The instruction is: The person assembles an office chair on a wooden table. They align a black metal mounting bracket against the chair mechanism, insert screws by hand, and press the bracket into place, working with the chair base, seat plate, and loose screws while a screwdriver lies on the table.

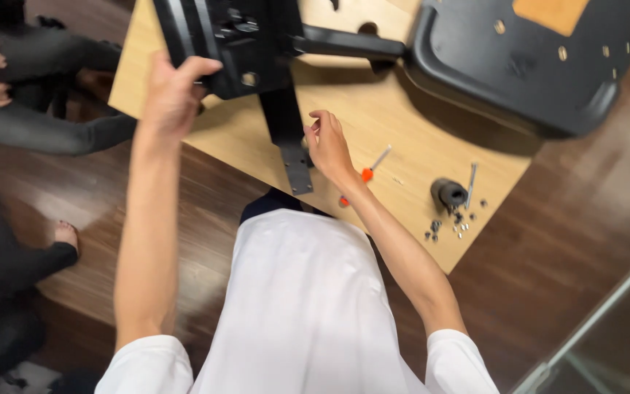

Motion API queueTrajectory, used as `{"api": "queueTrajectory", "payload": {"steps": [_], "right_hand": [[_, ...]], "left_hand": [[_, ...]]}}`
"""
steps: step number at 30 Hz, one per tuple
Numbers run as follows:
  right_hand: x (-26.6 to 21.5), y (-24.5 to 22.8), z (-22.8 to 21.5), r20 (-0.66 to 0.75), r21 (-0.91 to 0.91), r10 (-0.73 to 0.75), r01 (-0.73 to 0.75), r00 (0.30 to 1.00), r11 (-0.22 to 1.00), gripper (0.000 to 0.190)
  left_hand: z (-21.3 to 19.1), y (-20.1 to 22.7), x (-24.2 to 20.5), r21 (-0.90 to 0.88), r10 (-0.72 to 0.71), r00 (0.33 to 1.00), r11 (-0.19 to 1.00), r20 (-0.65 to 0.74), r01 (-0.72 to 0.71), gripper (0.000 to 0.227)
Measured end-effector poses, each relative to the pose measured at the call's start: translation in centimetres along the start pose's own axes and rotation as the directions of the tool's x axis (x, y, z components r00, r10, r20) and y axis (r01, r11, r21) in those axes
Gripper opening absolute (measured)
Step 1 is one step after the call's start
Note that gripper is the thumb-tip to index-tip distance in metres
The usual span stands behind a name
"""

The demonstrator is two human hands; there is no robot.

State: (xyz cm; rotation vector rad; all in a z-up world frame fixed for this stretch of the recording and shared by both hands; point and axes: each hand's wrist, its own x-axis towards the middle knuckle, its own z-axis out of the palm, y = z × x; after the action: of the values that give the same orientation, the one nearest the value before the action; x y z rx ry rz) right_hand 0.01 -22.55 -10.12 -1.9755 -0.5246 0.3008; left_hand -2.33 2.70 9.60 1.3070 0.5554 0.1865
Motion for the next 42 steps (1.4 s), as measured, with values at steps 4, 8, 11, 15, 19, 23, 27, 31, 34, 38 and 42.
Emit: {"api": "queueTrajectory", "payload": {"steps": [4, 8, 11, 15, 19, 23, 27, 31, 34, 38, 42], "right_hand": [[-5.8, 1.2, -3.9, -0.116, 0.005, 0.046, -0.046, 0.992, 0.999, 0.023], [-12.0, 5.5, -7.9, -0.242, -0.116, 0.352, -0.387, 0.904, 0.915, 0.021], [-14.4, 7.3, -9.8, -0.299, -0.290, 0.265, -0.352, 0.917, 0.890, 0.026], [-14.3, 7.5, -10.1, -0.261, -0.375, 0.276, -0.361, 0.925, 0.854, 0.026], [-14.2, 9.2, -9.2, -0.258, -0.399, 0.199, -0.292, 0.945, 0.869, 0.015], [-14.3, 10.2, -8.7, -0.247, -0.469, 0.175, -0.276, 0.953, 0.839, 0.011], [-14.5, 9.6, -8.8, -0.336, -0.419, 0.091, -0.236, 0.937, 0.877, 0.010], [-11.6, 5.7, -9.0, -0.366, 0.067, 0.371, -0.374, 0.853, 0.925, 0.005], [-7.8, 2.3, -8.3, -0.334, 0.362, 0.319, -0.192, 0.887, 0.912, 0.025], [-3.1, -1.8, -6.5, -0.268, 0.524, 0.267, -0.093, 0.926, 0.846, 0.017], [1.6, -8.0, -6.6, -0.185, 0.671, 0.158, 0.007, 0.970, 0.742, 0.012]], "left_hand": [[-0.2, 0.8, 0.1, -0.101, -0.015, 0.996, 0.995, 0.092, 0.024, 0.035], [-1.5, 1.0, 0.1, -0.083, 0.051, 0.993, 0.996, 0.106, -0.042, 0.033], [-2.0, 1.3, 0.2, -0.046, 0.036, 0.994, 0.998, 0.106, -0.032, 0.025], [-3.9, 0.9, 0.7, -0.063, 0.069, 0.973, 0.996, 0.220, -0.056, 0.014], [-1.3, 2.6, 0.3, 0.018, 0.089, 0.988, 0.996, 0.128, -0.092, 0.021], [-4.1, 0.8, 1.5, -0.001, 0.061, 0.993, 0.998, 0.104, -0.061, 0.024], [-3.8, 1.0, 1.5, -0.031, 0.022, 0.999, 0.999, 0.048, -0.021, 0.031], [-3.4, 1.7, 1.5, -0.009, 0.019, 0.989, 1.000, 0.146, -0.018, 0.035], [-3.9, 1.5, 1.6, 0.003, 0.038, 0.976, 0.999, 0.212, -0.040, 0.036], [-2.9, 1.5, 1.3, -0.013, 0.060, 0.991, 0.998, 0.121, -0.059, 0.031], [-4.7, -1.1, 2.3, -0.068, 0.120, 0.982, 0.989, -0.144, -0.130, 0.023]]}}
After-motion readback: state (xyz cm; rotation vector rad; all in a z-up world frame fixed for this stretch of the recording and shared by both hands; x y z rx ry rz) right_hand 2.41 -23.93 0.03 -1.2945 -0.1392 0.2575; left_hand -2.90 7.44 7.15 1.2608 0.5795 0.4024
